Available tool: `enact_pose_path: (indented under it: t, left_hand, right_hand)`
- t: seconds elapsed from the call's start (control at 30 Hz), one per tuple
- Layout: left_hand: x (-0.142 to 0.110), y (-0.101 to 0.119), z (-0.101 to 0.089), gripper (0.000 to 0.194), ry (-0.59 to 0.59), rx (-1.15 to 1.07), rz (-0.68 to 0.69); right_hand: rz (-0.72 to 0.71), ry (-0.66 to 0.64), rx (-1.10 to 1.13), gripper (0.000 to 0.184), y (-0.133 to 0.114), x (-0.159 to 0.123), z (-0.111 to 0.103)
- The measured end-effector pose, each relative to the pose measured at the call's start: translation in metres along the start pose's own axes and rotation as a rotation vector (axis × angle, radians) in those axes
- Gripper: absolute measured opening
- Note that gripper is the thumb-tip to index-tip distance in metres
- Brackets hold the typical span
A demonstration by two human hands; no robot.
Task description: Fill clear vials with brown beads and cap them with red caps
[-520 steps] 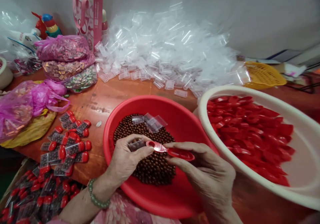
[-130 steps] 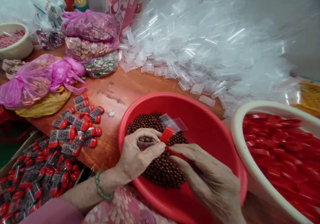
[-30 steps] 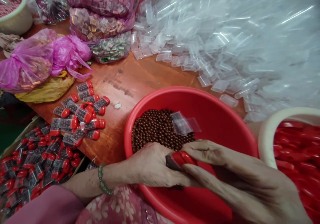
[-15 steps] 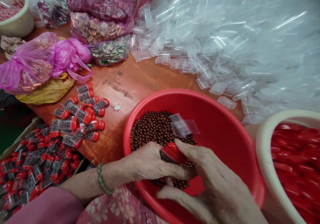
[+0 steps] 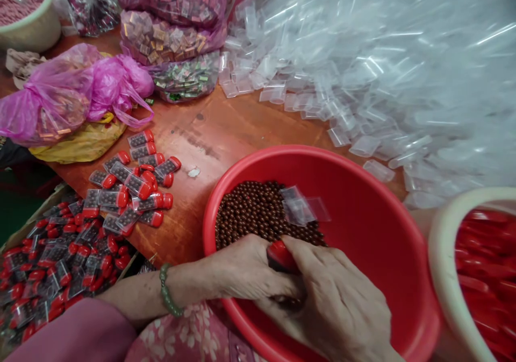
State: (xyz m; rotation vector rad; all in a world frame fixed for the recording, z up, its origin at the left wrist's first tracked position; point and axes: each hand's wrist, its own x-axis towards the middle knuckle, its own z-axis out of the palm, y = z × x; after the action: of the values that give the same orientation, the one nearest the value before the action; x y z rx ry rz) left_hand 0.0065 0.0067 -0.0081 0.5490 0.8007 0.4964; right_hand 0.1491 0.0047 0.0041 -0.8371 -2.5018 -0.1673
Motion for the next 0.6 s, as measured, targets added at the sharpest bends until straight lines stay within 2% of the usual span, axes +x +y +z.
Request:
enact_pose_path:
  t: [0.13,0.23,0.33,0.4,0.43,0.5,0.6]
  left_hand:
    - [-0.001,0.000,0.000,0.019,0.011,-0.058,0.044]
    - [-0.002,0.002,-0.002,0.028,-0.005,-0.224,0.093]
    - [0.001,0.002,-0.004,0.040,-0.024,-0.388,0.022]
    - [0.005,0.002,-0.004,0.052,0.007,-0.394,-0.045]
    - [0.006,0.002,-0.002,0.057,0.045,-0.363,-0.051]
    - [0.007,0.000,0.001,0.060,0.160,-0.224,0.026]
    - [0.004,-0.006,0.003,0.052,0.380,0.217,0.321]
  right_hand:
    - [0.011,-0.021,0.008,0.043,0.002,0.002,0.001]
    - [0.071,-0.088,0.023,0.042,0.002,0.005,0.001]
    - [0.120,-0.090,0.044,0.048,0.002,0.006,0.003]
    - [0.108,-0.060,0.048,0.049,0.001,0.005,0.006]
    - [0.086,-0.045,0.036,0.048,0.001,0.003,0.008]
    - [0.032,-0.025,-0.011,0.047,0.003,-0.001,0.010]
    - [-0.070,-0.009,-0.041,0.049,0.009,-0.008,0.014]
